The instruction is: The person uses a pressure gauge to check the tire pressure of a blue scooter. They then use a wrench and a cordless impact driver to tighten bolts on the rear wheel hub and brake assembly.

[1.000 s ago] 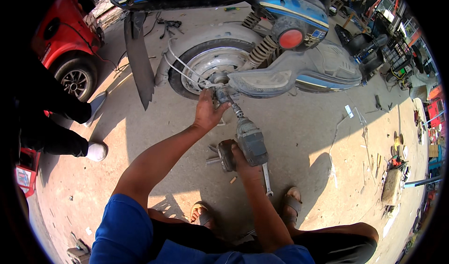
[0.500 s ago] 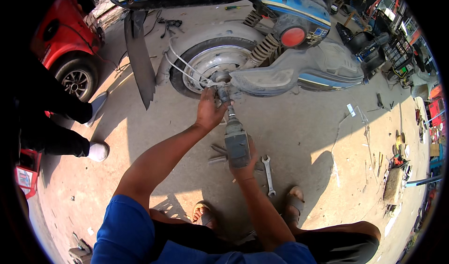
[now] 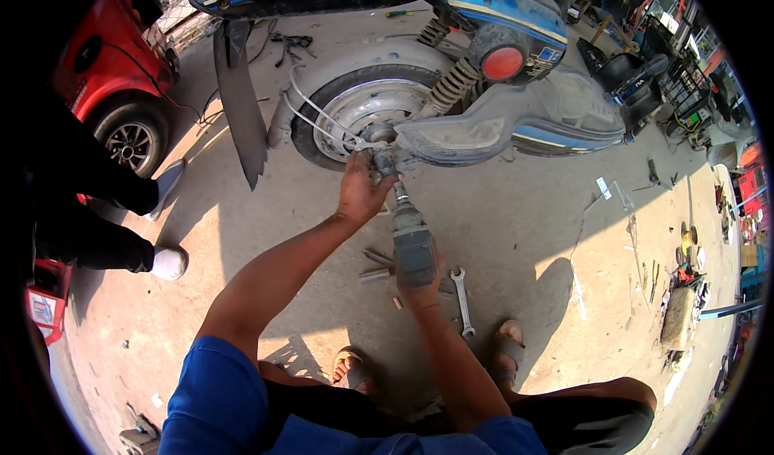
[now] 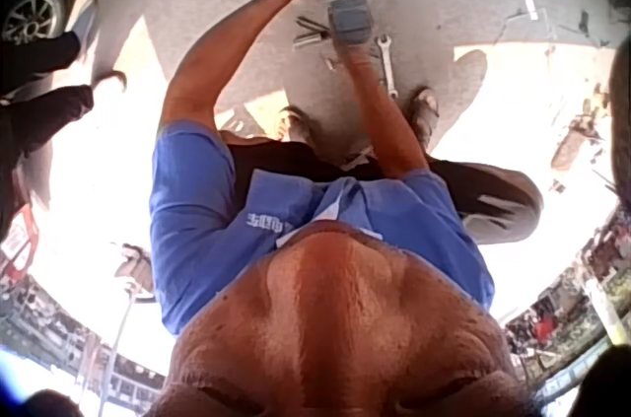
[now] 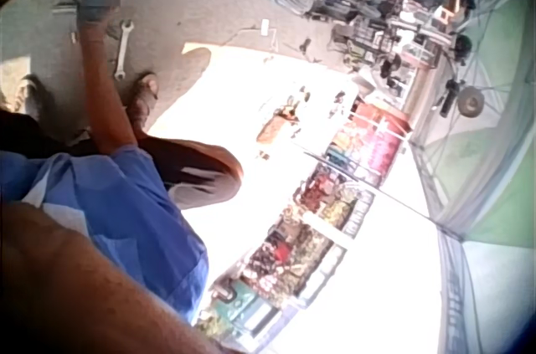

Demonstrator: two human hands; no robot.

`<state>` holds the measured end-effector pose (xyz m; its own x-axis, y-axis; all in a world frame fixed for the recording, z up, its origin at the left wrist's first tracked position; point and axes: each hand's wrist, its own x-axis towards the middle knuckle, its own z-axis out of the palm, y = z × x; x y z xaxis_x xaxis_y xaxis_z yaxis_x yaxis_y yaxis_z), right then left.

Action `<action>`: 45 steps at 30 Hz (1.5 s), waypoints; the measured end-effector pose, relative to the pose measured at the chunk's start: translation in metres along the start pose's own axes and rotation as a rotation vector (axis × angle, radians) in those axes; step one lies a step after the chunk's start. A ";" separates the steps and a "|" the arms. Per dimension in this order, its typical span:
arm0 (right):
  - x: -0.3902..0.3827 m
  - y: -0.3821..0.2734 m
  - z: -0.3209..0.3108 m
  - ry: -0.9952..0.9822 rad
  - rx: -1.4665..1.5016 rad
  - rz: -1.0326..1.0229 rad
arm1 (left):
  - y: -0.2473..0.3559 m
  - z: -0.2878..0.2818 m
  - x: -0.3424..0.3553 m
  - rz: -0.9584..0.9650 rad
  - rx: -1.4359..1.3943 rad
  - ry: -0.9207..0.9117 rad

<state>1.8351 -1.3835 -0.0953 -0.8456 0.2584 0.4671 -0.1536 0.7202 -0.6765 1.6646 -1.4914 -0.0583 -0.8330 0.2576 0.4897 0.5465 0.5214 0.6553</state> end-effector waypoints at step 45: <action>0.011 -0.023 -0.004 0.061 0.332 0.124 | -0.005 0.003 -0.001 -0.027 0.002 -0.075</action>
<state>1.8319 -1.3946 -0.0722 -0.8379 0.3756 0.3961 -0.2177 0.4355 -0.8734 1.6623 -1.4918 -0.0639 -0.8515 0.3038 0.4275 0.5239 0.5306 0.6663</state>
